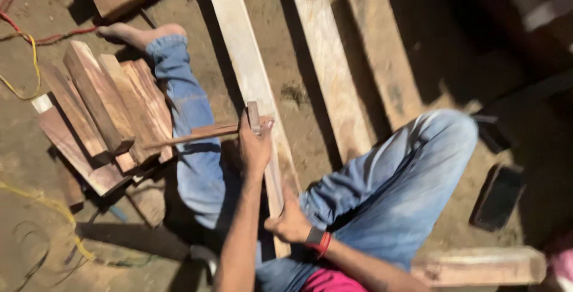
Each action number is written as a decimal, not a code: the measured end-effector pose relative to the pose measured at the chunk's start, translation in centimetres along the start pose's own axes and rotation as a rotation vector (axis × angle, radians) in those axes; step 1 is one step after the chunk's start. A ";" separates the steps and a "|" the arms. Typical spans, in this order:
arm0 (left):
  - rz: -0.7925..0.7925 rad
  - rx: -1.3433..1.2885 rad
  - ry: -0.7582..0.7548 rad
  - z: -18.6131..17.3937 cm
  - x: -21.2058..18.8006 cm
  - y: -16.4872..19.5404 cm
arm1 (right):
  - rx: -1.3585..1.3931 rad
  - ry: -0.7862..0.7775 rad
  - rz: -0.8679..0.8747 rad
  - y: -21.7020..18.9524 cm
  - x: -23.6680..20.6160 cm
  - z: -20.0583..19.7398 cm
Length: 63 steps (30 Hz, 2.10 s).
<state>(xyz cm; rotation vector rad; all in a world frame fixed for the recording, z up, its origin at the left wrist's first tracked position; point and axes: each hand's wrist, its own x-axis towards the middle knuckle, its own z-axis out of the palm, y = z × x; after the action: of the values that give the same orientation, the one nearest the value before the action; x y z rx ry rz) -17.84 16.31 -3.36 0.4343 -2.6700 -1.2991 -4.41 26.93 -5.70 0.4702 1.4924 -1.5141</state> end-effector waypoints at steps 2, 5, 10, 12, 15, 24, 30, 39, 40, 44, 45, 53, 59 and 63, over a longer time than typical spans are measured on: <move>-0.150 -0.067 -0.034 1.5 2.5 -2.0 | -0.019 -0.038 0.045 -0.8 -0.4 -0.1; -0.125 -0.249 -0.065 2.6 3.1 -4.4 | -0.126 0.085 -0.511 -1.2 -0.9 -0.3; 0.078 -0.275 0.042 2.8 1.1 -5.7 | -0.030 0.036 -0.475 -1.1 -0.5 -0.7; -0.007 -0.259 0.026 2.7 0.7 -5.8 | -0.019 0.044 -0.676 -1.2 -0.4 -0.8; -0.182 -0.236 0.039 2.9 1.3 -6.0 | -0.153 0.094 -0.635 -1.4 -0.3 -0.9; 0.191 -0.282 0.025 1.4 -0.9 -3.9 | -0.128 0.057 -0.365 -0.9 -0.5 -0.7; -0.054 -0.245 -0.051 -0.4 -5.8 -3.7 | -0.312 0.170 -1.341 -1.6 -0.5 -0.4; -0.172 -0.296 -0.118 0.8 -0.9 -2.8 | -0.011 -0.039 -0.114 -3.1 -1.6 -0.2; -0.023 -0.303 -0.081 0.2 -2.4 -2.7 | -0.087 0.035 -0.511 -3.1 -1.4 -0.2; -0.001 -0.158 -0.037 -1.1 -6.8 -3.7 | -0.435 0.338 -1.419 -2.2 -0.3 -0.3; 0.040 -0.135 -0.020 -0.8 -6.6 -4.1 | -0.534 0.429 -1.472 -1.6 0.0 -0.3; 0.127 -0.270 0.000 2.6 1.1 -4.9 | 0.074 -0.101 -0.284 1.5 2.2 -0.7; -0.088 -0.281 -0.066 -1.3 -7.2 -4.7 | -0.186 0.016 -0.753 0.9 3.7 -1.0; -0.133 -0.428 0.041 -1.6 -10.1 -4.5 | -0.022 0.009 -0.800 1.6 4.4 -1.5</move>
<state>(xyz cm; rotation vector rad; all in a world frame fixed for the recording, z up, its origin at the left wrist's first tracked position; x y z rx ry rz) -6.98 15.71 -5.90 0.5744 -2.2694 -1.8174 -5.82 27.12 -10.36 -0.1764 1.8091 -2.0856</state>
